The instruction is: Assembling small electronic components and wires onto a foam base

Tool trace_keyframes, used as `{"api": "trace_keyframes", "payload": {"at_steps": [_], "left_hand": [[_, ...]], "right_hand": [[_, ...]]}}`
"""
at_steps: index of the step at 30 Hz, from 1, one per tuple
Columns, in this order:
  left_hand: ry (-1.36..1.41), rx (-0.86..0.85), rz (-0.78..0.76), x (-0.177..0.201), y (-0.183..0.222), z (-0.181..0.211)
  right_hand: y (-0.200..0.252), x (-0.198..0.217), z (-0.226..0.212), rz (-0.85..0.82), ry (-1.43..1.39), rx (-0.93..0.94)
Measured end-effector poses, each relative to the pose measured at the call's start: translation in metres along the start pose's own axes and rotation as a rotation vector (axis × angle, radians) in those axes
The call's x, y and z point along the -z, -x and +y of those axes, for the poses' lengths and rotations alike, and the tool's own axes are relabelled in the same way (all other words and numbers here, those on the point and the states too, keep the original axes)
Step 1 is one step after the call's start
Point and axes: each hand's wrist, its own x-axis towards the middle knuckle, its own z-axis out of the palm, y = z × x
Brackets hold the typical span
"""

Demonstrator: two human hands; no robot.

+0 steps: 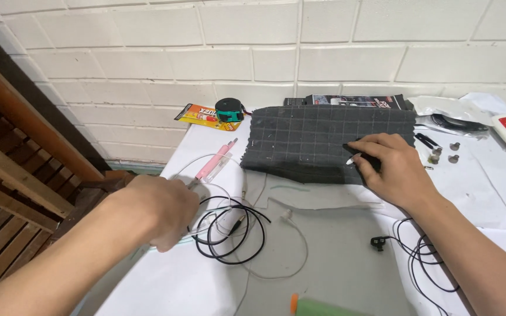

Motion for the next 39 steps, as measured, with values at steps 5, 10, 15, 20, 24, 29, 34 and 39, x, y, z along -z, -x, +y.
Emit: {"api": "trace_keyframes", "payload": {"at_steps": [5,10,15,20,24,29,34,39], "left_hand": [[-0.080,-0.004,-0.041,0.005,0.009,0.004],[-0.096,-0.016,0.001,0.006,0.002,-0.013],[-0.192,-0.136,-0.076,0.010,-0.011,-0.036],[-0.001,-0.027,-0.115,0.049,0.034,-0.043],[0.317,0.097,0.027,0.084,0.068,-0.043],[0.575,-0.216,0.415,0.112,0.055,-0.004],[0.765,-0.316,0.659,0.118,0.015,0.054],[0.750,-0.539,0.726,0.113,-0.027,0.084]], "right_hand": [[0.000,0.001,-0.002,0.040,-0.020,0.011],[0.001,0.000,0.000,0.091,-0.042,0.033],[-0.002,0.003,-0.003,0.123,-0.080,0.077],[-0.003,0.002,-0.004,0.136,-0.105,0.042],[-0.005,0.006,-0.013,0.172,-0.181,-0.025],[-0.006,0.014,-0.039,0.090,-0.704,-0.172],[0.001,0.009,-0.035,-0.032,-1.075,-0.364],[0.005,-0.026,-0.020,0.181,-1.324,-0.272]]}}
